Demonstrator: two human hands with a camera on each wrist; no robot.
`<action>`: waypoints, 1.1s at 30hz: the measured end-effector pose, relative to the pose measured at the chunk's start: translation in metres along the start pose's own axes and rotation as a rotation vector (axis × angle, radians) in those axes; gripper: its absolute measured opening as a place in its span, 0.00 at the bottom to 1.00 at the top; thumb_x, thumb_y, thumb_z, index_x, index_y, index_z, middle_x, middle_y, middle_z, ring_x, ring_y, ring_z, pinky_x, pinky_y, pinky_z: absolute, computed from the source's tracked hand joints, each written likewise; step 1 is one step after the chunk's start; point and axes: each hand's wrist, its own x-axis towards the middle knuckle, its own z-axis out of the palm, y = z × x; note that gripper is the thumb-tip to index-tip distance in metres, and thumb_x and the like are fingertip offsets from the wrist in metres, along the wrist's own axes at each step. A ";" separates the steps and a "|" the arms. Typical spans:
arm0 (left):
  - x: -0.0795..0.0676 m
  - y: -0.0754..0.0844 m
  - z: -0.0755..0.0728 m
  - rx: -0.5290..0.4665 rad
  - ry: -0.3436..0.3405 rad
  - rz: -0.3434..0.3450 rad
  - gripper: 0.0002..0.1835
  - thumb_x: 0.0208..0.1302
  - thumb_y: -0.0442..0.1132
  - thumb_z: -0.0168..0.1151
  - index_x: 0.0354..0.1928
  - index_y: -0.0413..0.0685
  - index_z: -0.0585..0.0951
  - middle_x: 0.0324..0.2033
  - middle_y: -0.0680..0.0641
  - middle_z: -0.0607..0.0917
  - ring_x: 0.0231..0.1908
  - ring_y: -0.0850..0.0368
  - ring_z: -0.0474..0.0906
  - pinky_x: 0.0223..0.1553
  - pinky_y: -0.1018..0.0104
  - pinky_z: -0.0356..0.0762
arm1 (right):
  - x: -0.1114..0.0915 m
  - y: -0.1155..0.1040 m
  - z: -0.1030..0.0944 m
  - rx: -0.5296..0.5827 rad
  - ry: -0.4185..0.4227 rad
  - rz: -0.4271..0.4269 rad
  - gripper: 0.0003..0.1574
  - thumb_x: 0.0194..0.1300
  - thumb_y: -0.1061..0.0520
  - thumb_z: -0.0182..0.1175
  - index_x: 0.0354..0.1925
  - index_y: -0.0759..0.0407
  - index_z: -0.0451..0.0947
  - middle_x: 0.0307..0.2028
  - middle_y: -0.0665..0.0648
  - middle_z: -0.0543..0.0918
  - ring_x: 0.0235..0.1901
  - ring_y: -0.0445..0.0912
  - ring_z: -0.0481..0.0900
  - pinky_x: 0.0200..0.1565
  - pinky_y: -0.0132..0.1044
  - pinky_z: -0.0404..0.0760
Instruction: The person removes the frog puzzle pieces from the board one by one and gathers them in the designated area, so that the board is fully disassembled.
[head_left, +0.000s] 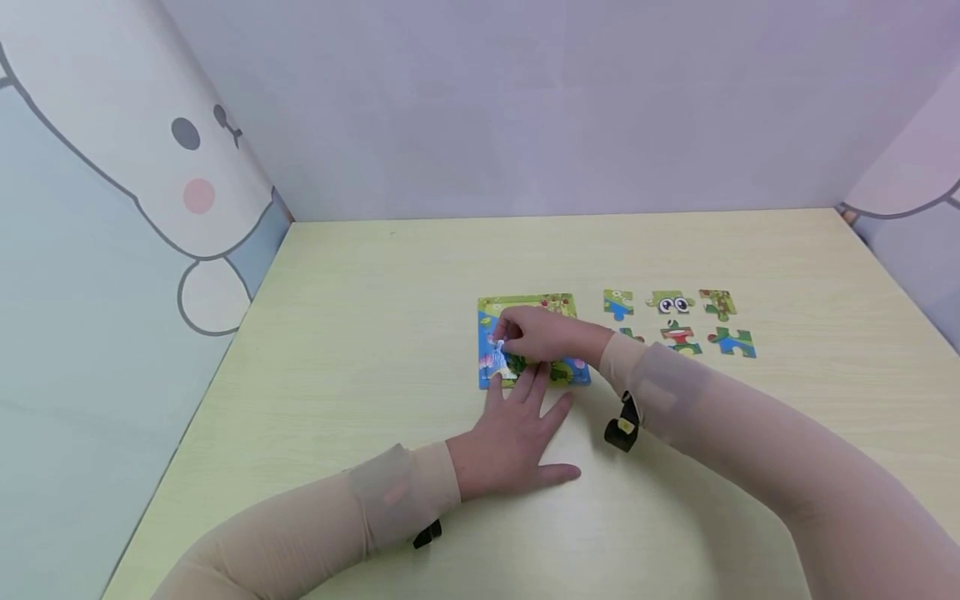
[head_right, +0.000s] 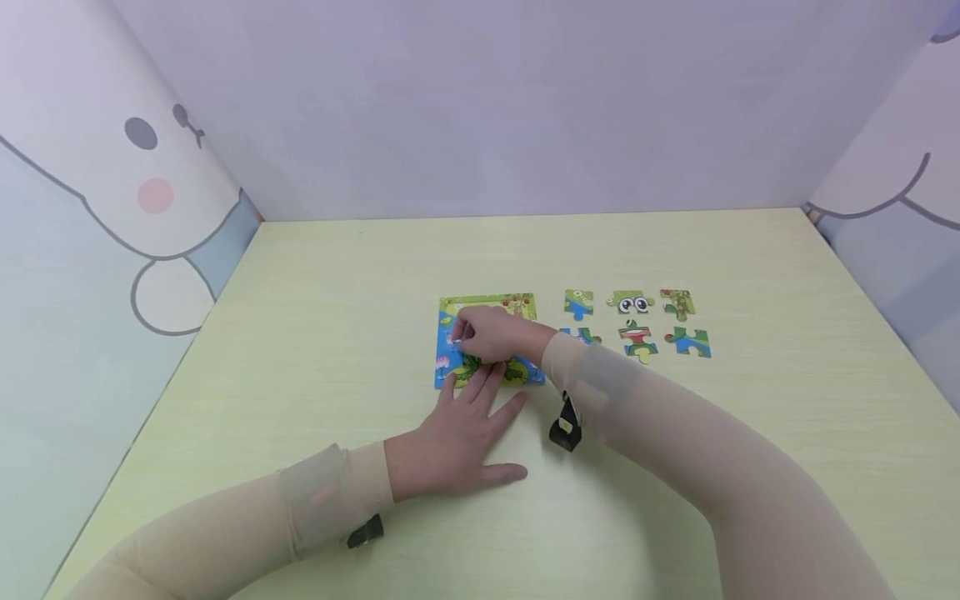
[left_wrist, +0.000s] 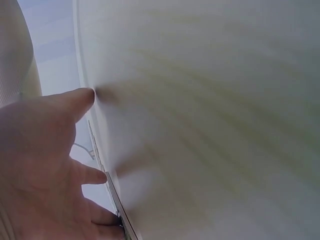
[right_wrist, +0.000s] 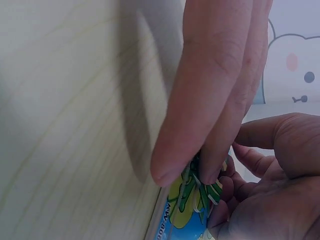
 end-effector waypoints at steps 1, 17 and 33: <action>0.000 0.000 0.000 -0.001 -0.002 0.000 0.47 0.70 0.77 0.49 0.81 0.58 0.63 0.83 0.35 0.50 0.84 0.40 0.44 0.69 0.25 0.63 | 0.000 0.000 0.000 0.013 0.004 0.006 0.10 0.79 0.60 0.55 0.54 0.58 0.78 0.47 0.57 0.82 0.46 0.49 0.78 0.55 0.43 0.79; -0.001 0.002 0.000 0.022 0.003 0.013 0.45 0.71 0.75 0.48 0.81 0.57 0.64 0.82 0.35 0.55 0.83 0.40 0.47 0.69 0.28 0.66 | 0.004 0.000 0.003 0.025 0.040 0.013 0.13 0.78 0.58 0.57 0.54 0.60 0.83 0.44 0.55 0.84 0.43 0.46 0.77 0.51 0.38 0.77; -0.002 0.002 0.001 0.056 0.006 0.006 0.45 0.72 0.76 0.47 0.80 0.58 0.64 0.82 0.37 0.56 0.83 0.42 0.50 0.68 0.27 0.65 | 0.002 -0.003 0.005 -0.025 0.026 -0.010 0.09 0.76 0.57 0.62 0.50 0.58 0.82 0.45 0.56 0.83 0.45 0.48 0.78 0.54 0.41 0.79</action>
